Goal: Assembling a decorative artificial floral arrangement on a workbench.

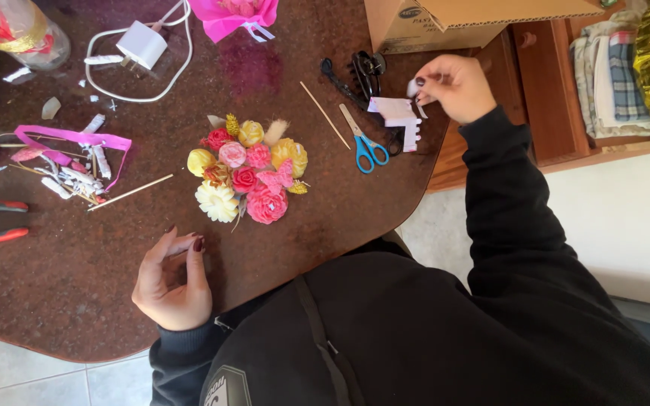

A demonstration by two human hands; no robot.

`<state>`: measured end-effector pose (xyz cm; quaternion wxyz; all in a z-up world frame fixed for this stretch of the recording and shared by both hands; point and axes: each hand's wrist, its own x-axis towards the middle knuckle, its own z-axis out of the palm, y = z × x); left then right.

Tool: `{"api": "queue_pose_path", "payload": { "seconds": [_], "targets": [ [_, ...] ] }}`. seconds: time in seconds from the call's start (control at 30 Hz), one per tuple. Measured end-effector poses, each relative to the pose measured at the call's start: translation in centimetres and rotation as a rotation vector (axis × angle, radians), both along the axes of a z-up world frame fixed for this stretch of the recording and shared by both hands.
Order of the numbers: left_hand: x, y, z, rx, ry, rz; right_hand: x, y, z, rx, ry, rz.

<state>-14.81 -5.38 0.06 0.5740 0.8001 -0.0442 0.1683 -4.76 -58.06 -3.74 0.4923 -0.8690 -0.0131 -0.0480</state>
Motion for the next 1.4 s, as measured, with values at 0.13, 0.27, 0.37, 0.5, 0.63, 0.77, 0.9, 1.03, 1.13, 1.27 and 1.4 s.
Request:
{"api": "queue_pose_path", "payload": {
  "seconds": [0.13,0.27,0.37,0.5,0.63,0.77,0.9,1.03,1.13,1.27,1.4],
  "targets": [
    [0.0,-0.1,0.1,-0.029,0.019,-0.003,-0.4,-1.2,0.3,0.383,0.035,-0.076],
    [0.0,-0.1,-0.1,-0.036,0.001,0.003,-3.2,2.5,6.2,0.353,0.102,0.093],
    [0.2,0.0,-0.3,-0.088,0.011,0.004,-3.6,4.6,6.5,0.169,0.282,0.304],
    [0.2,0.2,-0.6,-0.087,-0.023,0.036,-1.9,7.0,6.7,-0.297,0.35,0.2],
    [0.3,0.3,-0.6,-0.148,-0.01,0.018,-0.6,6.0,5.6,-0.139,0.379,0.123],
    [0.3,0.2,-0.5,-0.132,-0.018,0.011,-0.7,5.1,4.6,-0.105,0.293,-0.024],
    [-0.4,0.6,0.3,-0.102,-0.069,0.032,-3.9,9.6,9.6,-0.291,-0.022,-0.155],
    [0.9,0.3,5.1,0.079,-0.344,-0.082,-6.9,18.4,16.3,0.248,-0.335,-0.057],
    [1.2,-1.5,9.7,0.167,-0.572,-0.287,-8.5,24.7,15.4,0.422,-0.029,0.185],
    [1.6,-3.3,12.5,0.477,-0.855,-0.496,-7.5,30.6,15.9,0.194,-0.445,0.914],
    [2.4,-3.0,8.6,0.422,-0.898,-0.468,-8.4,31.4,10.5,0.56,0.15,0.736]
  ]
}}
